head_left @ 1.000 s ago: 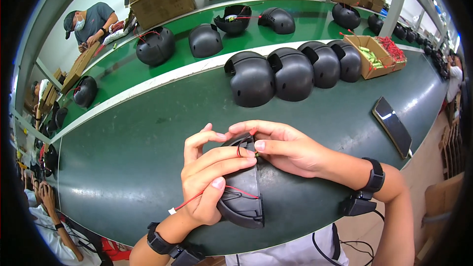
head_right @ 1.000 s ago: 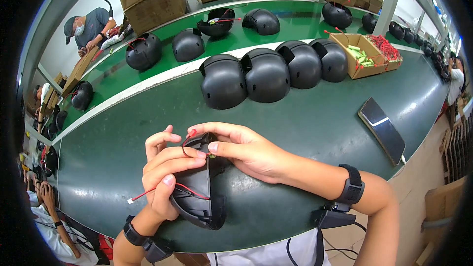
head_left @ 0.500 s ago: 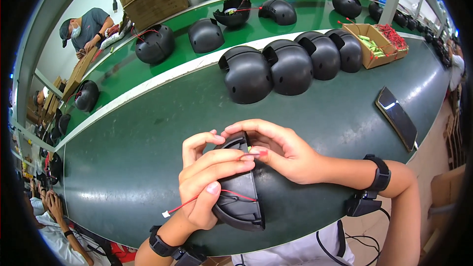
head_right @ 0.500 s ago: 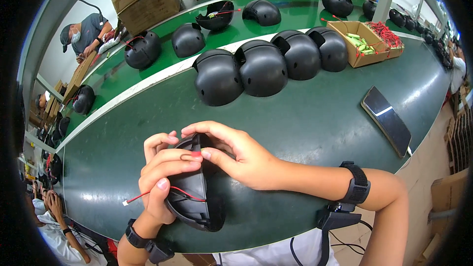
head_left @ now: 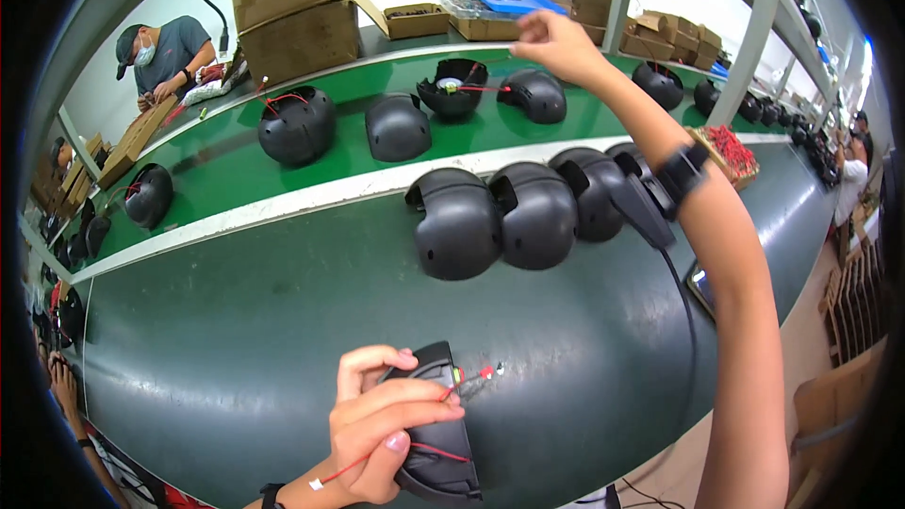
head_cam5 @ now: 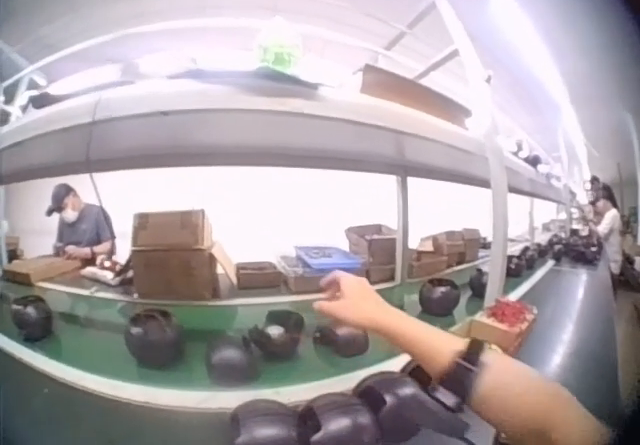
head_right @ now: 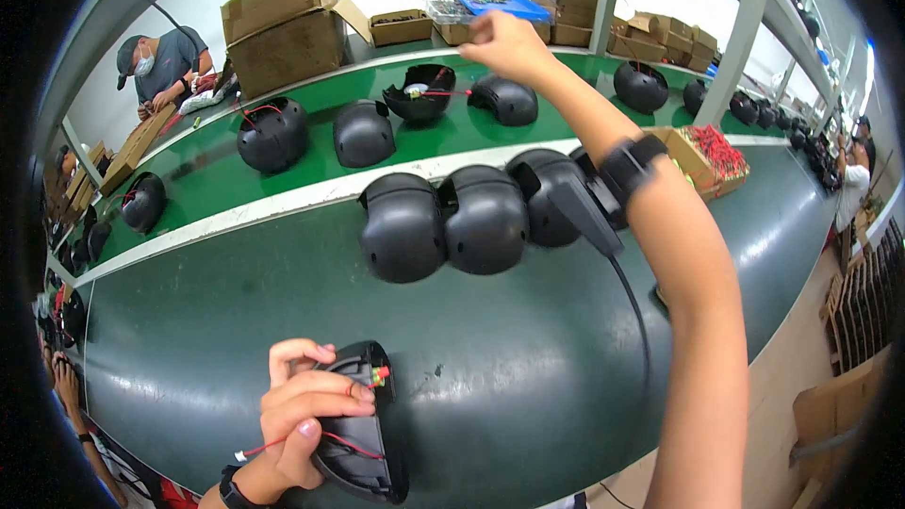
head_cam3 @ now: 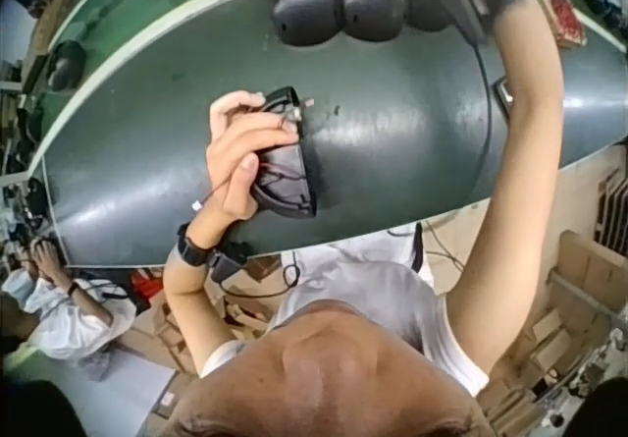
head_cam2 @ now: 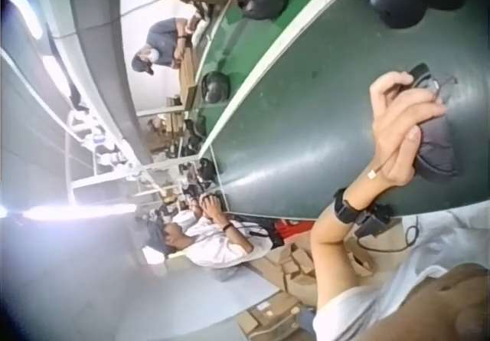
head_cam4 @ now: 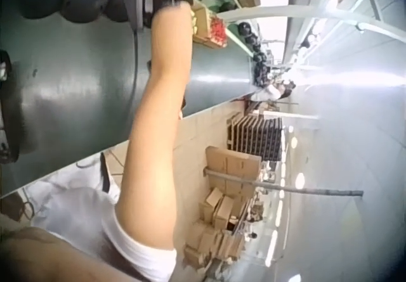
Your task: Assembling plastic housings and routing internal wiring on a production line.
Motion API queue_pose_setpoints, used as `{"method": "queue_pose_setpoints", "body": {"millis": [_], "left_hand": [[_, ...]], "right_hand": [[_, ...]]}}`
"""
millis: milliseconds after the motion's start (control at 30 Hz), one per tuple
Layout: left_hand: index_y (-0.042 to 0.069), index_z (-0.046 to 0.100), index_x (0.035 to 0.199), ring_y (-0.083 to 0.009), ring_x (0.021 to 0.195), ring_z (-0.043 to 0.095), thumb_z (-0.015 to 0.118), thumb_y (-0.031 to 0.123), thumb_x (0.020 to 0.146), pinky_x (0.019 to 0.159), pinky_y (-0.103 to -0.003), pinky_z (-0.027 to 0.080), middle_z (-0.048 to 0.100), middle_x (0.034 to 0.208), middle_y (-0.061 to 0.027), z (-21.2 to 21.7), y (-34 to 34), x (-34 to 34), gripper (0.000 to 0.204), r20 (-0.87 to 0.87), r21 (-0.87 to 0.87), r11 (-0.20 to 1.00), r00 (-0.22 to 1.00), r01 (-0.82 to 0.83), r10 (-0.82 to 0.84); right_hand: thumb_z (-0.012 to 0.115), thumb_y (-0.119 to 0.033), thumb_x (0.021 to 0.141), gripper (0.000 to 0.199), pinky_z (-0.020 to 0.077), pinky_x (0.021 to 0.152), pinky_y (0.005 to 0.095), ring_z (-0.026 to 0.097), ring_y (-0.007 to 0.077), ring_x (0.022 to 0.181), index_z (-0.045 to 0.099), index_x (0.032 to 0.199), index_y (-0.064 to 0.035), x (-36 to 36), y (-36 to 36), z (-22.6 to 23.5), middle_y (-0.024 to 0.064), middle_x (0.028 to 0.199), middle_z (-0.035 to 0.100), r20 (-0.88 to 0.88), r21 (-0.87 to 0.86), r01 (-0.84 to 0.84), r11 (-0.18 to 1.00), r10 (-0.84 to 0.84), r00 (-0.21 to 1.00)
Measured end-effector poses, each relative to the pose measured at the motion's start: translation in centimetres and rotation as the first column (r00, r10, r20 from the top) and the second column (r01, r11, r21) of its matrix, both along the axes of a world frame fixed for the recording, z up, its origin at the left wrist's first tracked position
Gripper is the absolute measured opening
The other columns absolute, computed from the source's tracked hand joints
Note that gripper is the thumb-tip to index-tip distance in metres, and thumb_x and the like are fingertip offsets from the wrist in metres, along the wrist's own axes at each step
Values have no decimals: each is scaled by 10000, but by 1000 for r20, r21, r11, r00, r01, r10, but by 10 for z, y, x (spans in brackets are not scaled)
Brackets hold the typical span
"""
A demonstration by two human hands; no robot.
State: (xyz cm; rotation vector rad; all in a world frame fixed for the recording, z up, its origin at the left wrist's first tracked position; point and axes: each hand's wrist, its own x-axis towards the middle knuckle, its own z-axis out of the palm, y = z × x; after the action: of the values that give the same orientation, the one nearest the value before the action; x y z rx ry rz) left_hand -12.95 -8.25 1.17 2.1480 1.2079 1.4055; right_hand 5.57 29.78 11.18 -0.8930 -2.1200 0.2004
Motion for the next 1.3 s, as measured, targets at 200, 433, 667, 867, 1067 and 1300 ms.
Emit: {"method": "queue_pose_setpoints", "body": {"millis": [200,433,667,867,1067,1300], "left_hand": [[-9,704,914,-343,1072,479,387,280,935,941,-457,377,667,970,-142,0,-10,-4,430,91,-35,998,995,47,-43],[-29,657,1031,-353,1045,496,499,273,861,934,-443,391,614,1071,-180,-9,-16,-16,381,39,29,993,992,118,-119],[-39,674,988,-336,1101,428,466,69,780,942,-433,401,649,1031,-147,-5,-3,-23,313,57,15,987,985,160,-160],[-43,677,930,-324,1063,434,430,106,805,914,-427,405,664,926,-146,-8,-9,-33,315,76,38,996,994,78,-80],[-47,676,907,-327,1040,444,409,135,806,917,-431,400,667,910,-157,-1,-8,-36,338,58,56,993,993,101,-104],[-19,690,892,-318,1047,456,381,187,838,953,-453,355,675,909,-150,-3,-9,-44,375,51,44,995,994,92,-94]], "right_hand": [[797,-483,609,787,509,879,392,629,362,1039,614,1119,87,-13,90,-56,255,1145,628,496,-190,486,853,-344,797],[802,-463,449,750,525,808,371,657,327,941,673,939,89,-13,78,-61,262,1023,657,601,-162,594,788,-399,693],[803,-274,541,870,459,927,359,570,268,1054,435,1257,57,45,-3,-9,182,1151,572,-106,-128,131,983,-145,984],[719,-131,578,724,390,992,402,528,308,1109,454,1251,-110,55,-197,-32,150,1192,537,47,278,-246,929,242,969],[790,-110,526,520,502,818,452,560,369,1001,530,976,-84,72,-290,-90,133,1124,566,535,205,-559,803,387,751],[648,-30,582,494,440,979,498,474,447,1202,542,1064,-36,36,-305,-88,233,1364,436,83,-176,-651,738,670,737]]}}
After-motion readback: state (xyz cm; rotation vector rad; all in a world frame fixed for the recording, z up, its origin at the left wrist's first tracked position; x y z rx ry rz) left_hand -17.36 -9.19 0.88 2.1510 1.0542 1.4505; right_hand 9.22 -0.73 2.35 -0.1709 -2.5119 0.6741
